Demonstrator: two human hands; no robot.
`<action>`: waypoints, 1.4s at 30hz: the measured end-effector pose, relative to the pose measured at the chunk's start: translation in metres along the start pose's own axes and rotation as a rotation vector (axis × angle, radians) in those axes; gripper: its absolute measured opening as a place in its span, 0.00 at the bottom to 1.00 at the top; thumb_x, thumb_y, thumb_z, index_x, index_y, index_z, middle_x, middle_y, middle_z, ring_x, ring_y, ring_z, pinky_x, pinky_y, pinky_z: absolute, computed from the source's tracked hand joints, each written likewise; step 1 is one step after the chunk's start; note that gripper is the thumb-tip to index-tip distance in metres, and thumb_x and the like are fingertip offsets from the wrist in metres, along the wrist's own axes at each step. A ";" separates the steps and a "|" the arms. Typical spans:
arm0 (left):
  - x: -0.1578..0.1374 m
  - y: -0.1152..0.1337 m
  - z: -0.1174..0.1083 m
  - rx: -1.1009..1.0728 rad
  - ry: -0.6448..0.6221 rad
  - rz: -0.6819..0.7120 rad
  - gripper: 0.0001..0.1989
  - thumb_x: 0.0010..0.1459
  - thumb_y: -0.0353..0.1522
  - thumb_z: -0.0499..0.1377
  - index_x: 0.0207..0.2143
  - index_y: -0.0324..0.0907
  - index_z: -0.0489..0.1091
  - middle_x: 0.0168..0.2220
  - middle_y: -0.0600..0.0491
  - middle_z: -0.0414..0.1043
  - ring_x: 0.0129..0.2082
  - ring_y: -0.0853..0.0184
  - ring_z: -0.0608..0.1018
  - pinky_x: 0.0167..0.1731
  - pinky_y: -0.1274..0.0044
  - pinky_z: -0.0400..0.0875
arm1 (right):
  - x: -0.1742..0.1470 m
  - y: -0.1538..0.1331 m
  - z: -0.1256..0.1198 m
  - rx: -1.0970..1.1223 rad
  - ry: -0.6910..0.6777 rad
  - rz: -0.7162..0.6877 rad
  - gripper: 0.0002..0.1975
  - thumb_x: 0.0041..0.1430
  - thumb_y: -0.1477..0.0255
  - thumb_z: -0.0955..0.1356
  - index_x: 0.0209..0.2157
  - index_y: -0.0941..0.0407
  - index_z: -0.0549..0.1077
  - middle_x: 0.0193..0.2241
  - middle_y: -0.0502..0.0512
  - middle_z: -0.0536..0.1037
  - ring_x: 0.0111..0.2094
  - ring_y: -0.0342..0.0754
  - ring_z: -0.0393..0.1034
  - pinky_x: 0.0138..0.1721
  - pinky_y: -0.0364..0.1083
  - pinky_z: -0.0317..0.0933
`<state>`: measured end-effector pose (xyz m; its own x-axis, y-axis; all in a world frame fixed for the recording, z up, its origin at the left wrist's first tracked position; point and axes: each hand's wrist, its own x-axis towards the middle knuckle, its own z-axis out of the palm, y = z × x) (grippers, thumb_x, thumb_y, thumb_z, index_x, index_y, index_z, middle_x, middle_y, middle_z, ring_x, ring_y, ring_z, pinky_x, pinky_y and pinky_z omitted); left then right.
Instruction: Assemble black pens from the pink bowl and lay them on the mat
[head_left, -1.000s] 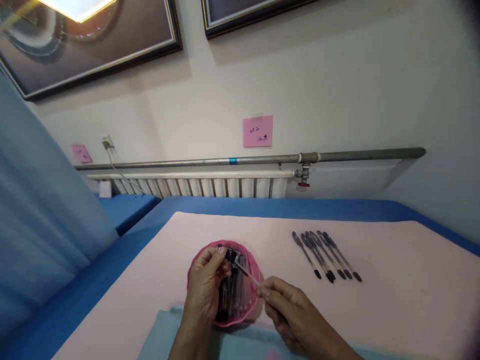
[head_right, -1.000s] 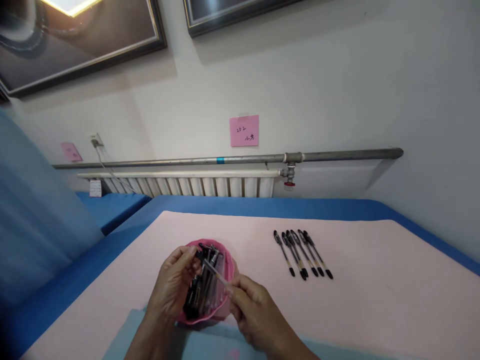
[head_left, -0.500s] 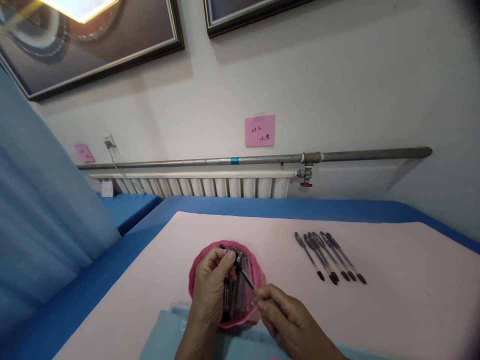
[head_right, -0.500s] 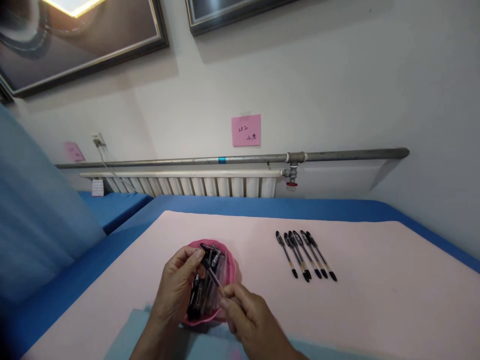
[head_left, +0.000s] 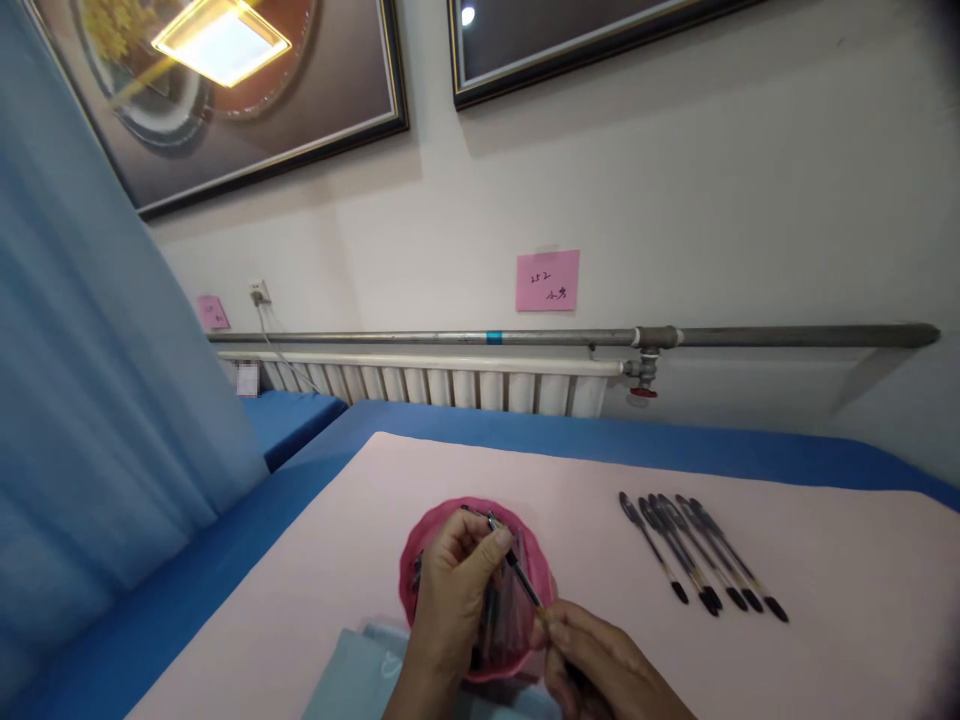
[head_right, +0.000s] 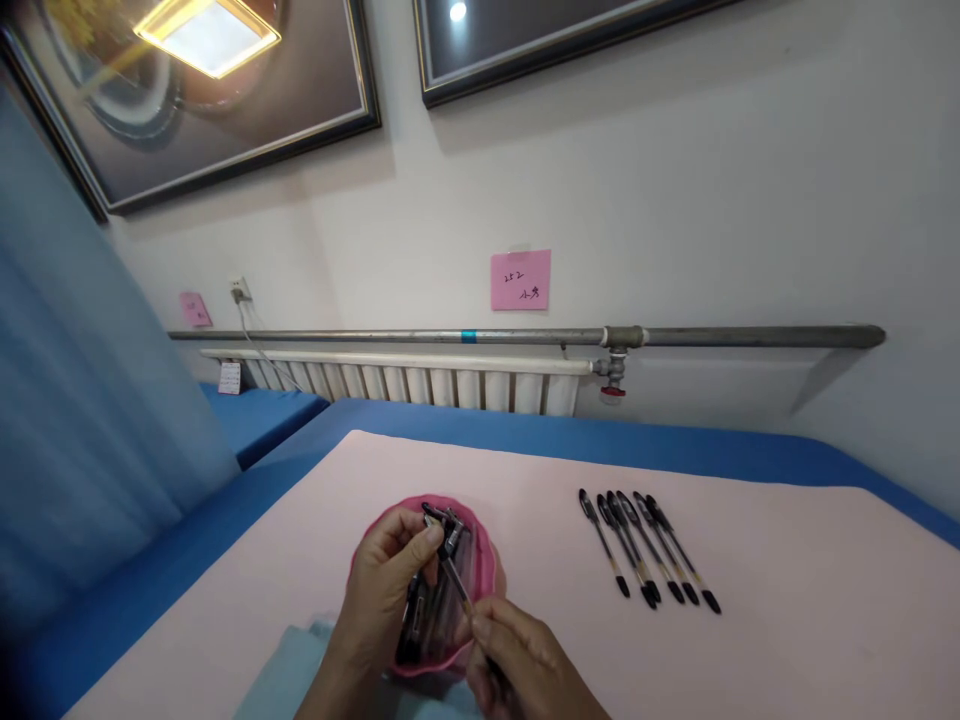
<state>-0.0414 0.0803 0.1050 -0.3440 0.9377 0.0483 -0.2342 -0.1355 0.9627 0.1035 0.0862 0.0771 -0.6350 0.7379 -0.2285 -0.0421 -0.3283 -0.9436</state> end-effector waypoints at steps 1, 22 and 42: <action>0.000 -0.001 0.000 0.010 0.001 -0.008 0.13 0.47 0.38 0.62 0.23 0.40 0.62 0.17 0.61 0.60 0.18 0.76 0.60 0.20 0.83 0.54 | 0.001 0.001 0.000 -0.016 0.021 -0.022 0.17 0.54 0.55 0.63 0.27 0.54 0.61 0.15 0.42 0.63 0.11 0.33 0.46 0.13 0.36 0.36; 0.001 0.007 -0.001 -0.493 -0.209 -0.246 0.12 0.50 0.35 0.61 0.33 0.35 0.73 0.28 0.50 0.71 0.23 0.73 0.70 0.24 0.81 0.64 | 0.015 0.001 -0.016 0.257 0.247 -0.065 0.14 0.51 0.58 0.65 0.30 0.54 0.64 0.15 0.40 0.61 0.11 0.31 0.40 0.11 0.34 0.32; 0.008 -0.012 0.003 -0.417 -0.077 -0.274 0.15 0.49 0.36 0.62 0.38 0.36 0.73 0.40 0.43 0.74 0.38 0.64 0.76 0.37 0.75 0.69 | 0.011 -0.010 -0.023 0.588 -0.014 0.085 0.12 0.50 0.62 0.68 0.28 0.57 0.67 0.12 0.40 0.60 0.09 0.32 0.42 0.10 0.34 0.31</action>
<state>-0.0382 0.0902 0.0951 -0.1544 0.9755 -0.1569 -0.6553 0.0177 0.7551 0.1151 0.1112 0.0784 -0.6652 0.6879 -0.2905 -0.4078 -0.6605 -0.6304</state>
